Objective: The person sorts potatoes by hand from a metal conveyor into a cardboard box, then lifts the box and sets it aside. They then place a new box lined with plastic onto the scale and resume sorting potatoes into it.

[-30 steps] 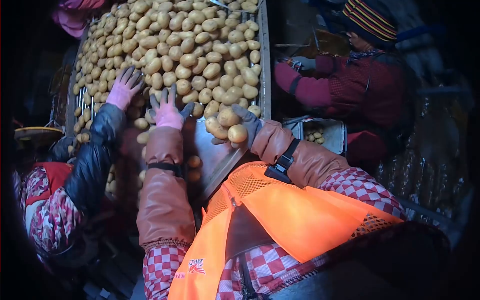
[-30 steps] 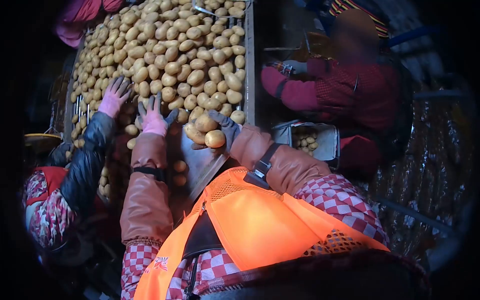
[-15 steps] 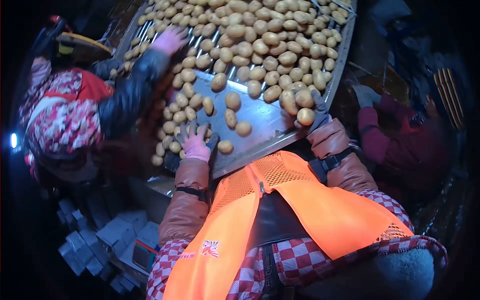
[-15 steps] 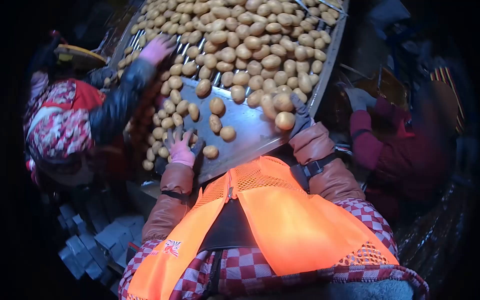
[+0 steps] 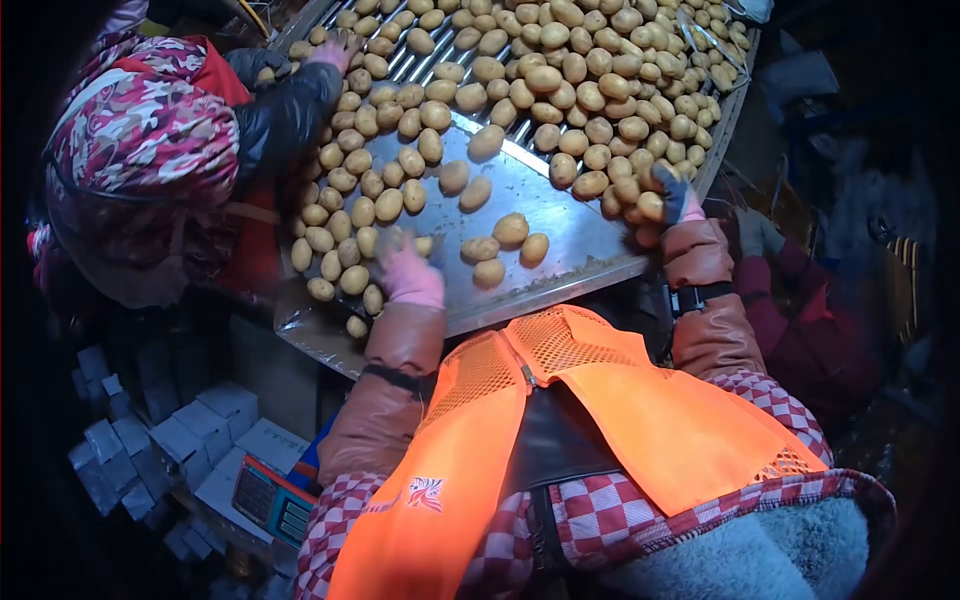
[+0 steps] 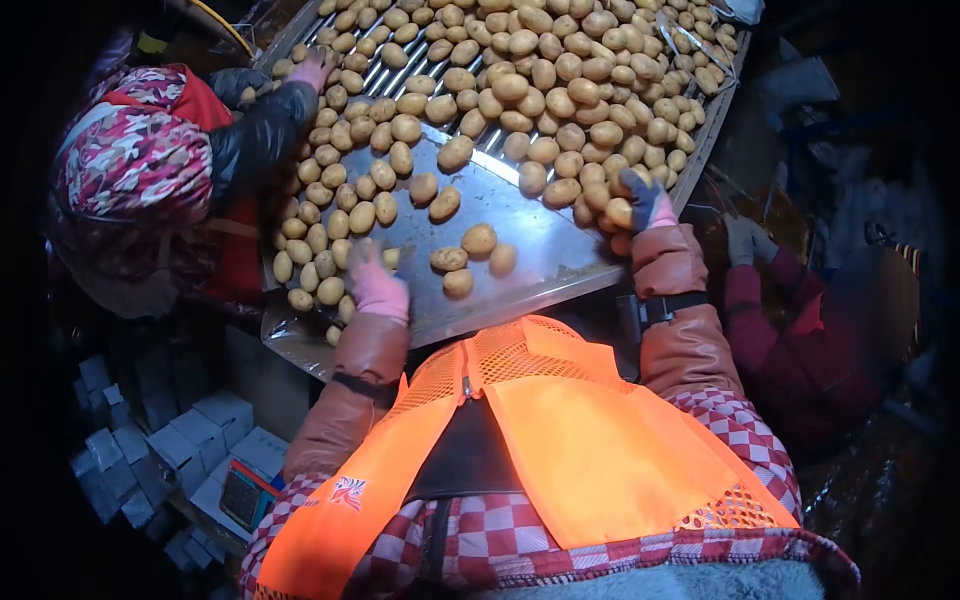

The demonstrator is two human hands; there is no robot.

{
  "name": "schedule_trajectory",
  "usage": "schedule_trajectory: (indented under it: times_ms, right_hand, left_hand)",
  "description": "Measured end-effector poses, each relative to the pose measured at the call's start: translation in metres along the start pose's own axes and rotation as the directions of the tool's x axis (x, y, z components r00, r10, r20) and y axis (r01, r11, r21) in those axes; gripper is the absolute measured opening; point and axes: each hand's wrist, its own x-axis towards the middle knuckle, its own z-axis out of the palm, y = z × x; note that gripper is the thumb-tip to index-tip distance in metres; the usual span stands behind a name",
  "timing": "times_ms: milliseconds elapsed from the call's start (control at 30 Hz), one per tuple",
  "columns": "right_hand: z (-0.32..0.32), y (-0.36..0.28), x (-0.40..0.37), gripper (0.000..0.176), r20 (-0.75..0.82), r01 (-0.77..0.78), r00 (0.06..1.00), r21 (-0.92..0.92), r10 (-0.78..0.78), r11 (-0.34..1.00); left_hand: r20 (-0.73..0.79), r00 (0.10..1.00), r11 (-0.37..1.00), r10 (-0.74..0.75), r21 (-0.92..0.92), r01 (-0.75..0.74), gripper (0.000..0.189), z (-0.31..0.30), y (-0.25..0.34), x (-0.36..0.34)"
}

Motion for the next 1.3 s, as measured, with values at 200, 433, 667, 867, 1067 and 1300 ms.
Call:
schedule_trajectory:
  times_ms: [200, 433, 667, 867, 1067, 1300]
  right_hand:
    - [0.108, -0.046, -0.042, 0.026, 0.342, -0.465, 0.878, 0.447, 0.334, 0.764]
    - [0.117, -0.058, -0.075, 0.042, 0.550, -0.594, 0.804, 0.716, 0.227, 0.366]
    - [0.066, -0.025, -0.062, 0.049, 0.545, -0.565, 0.823, 0.753, 0.161, 0.338]
    - [0.076, -0.037, -0.056, 0.042, 0.679, -0.666, 0.723, 0.635, 0.128, 0.390]
    - [0.047, -0.053, -0.076, 0.048, 0.639, -0.500, 0.769, 0.598, 0.004, 0.626]
    - [-0.003, -0.068, -0.127, 0.062, 0.388, -0.364, 0.921, 0.824, 0.036, 0.433]
  left_hand:
    - [0.008, 0.880, 0.862, 0.475, -0.207, -0.463, 0.052, 0.011, 0.098, 0.081]
    - [0.203, 0.886, 0.845, 0.417, 0.271, -0.460, 0.043, 0.039, 0.144, 0.120]
    - [0.050, 0.941, 0.803, 0.335, -0.537, -0.257, 0.031, -0.001, 0.134, 0.091]
    - [0.425, 0.828, 0.576, 0.366, -0.802, 0.157, 0.031, -0.001, 0.175, 0.038]
    - [0.524, 0.518, 0.586, 0.676, -0.809, 0.054, 0.045, -0.014, 0.207, 0.043]
    - [0.135, 0.441, 0.456, 0.887, -0.403, -0.793, 0.030, -0.029, 0.344, 0.088]
